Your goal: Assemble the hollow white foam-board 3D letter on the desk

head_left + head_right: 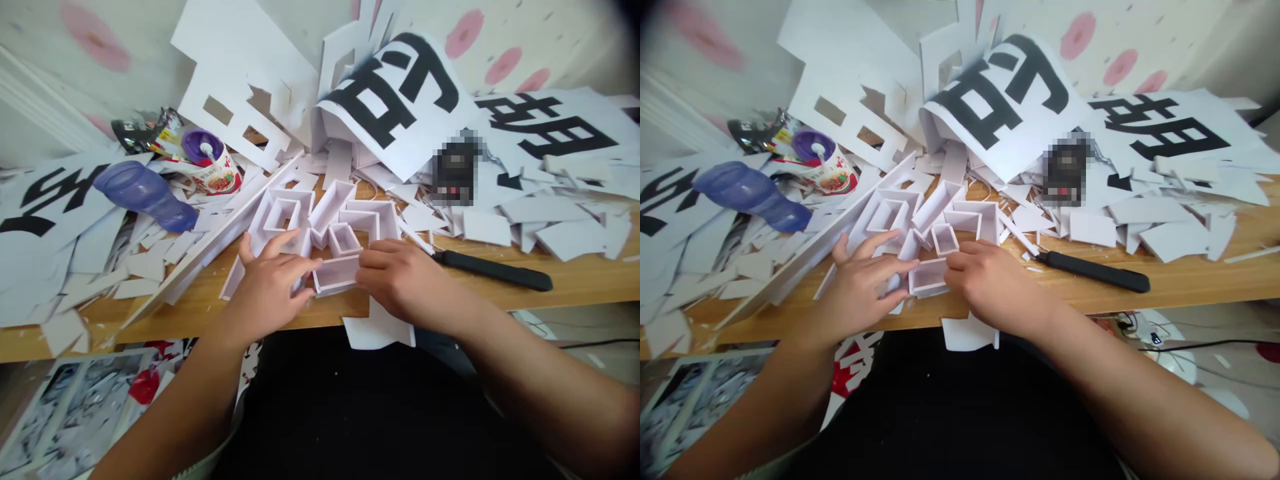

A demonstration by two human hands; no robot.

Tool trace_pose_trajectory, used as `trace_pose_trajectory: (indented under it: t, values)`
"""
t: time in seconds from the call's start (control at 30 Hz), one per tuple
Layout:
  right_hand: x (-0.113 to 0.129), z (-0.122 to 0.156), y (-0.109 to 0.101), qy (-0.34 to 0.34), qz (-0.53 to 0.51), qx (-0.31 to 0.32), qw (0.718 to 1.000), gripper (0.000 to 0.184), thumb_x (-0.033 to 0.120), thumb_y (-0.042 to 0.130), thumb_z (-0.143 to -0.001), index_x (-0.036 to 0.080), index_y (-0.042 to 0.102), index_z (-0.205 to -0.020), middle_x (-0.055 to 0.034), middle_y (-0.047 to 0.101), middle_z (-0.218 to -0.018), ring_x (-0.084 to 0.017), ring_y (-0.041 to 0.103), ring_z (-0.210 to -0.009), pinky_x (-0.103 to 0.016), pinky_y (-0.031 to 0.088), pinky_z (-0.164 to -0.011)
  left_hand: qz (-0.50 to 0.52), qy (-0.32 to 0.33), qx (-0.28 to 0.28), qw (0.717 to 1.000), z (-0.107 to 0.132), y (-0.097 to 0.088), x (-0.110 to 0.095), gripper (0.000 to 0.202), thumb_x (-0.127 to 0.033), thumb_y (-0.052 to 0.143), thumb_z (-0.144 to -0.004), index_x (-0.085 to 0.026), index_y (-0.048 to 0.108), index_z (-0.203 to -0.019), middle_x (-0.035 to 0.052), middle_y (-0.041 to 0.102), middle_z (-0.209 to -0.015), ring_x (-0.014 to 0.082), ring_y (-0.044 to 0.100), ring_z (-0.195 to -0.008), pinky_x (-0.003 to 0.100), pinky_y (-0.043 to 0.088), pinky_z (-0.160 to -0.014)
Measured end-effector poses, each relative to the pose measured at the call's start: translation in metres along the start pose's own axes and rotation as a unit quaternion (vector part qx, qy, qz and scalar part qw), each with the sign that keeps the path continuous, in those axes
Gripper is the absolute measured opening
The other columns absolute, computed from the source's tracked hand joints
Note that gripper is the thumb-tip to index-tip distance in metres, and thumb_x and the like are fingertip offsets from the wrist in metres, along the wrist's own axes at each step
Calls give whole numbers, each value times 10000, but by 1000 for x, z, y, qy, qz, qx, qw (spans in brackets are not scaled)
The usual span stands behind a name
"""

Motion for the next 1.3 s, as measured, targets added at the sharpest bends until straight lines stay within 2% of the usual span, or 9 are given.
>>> trace_pose_trajectory:
  t: [0.3,0.7,0.97,1.3]
  values:
    - [0,1,2,-10,-1,-1,1000,249,30,497,-873,169,604,-697,-33,593,-731,-186,425,-700,-332,304,-672,-9,-18,10,1000,-2,2,3,288,-171,606,-815,-269,691,-1072,50,768,-1030,327,443,-1384,725,1,-1115]
    - [-1,-1,2,-8,0,9,1000,249,46,505,-882,164,613,-691,-36,595,-725,-190,434,-694,-334,305,-667,-20,-17,8,1000,-2,-2,0,298,-146,639,-786,-242,700,-1062,105,742,-1096,341,453,-1377,744,47,-1101]
    - [0,-1,3,-6,-5,11,1000,252,77,511,-909,162,609,-693,-37,589,-723,-192,438,-714,-336,310,-673,-7,-5,-3,1000,-1,0,1,296,-141,650,-799,-252,685,-1071,43,771,-913,330,436,-1389,732,10,-1110]
    - [-4,1,5,-2,-4,5,1000,242,93,508,-908,171,592,-695,-30,584,-737,-188,434,-722,-334,310,-692,-2,-4,17,1000,-2,3,4,301,-148,652,-804,-251,692,-1084,50,772,-968,320,426,-1397,716,-23,-1126]
Point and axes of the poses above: each hand's wrist, its own z-axis away from the middle knuckle, its own y-axis out of the palm, x = y × z, the point moved 10 cm from there along -z, towards the middle knuckle
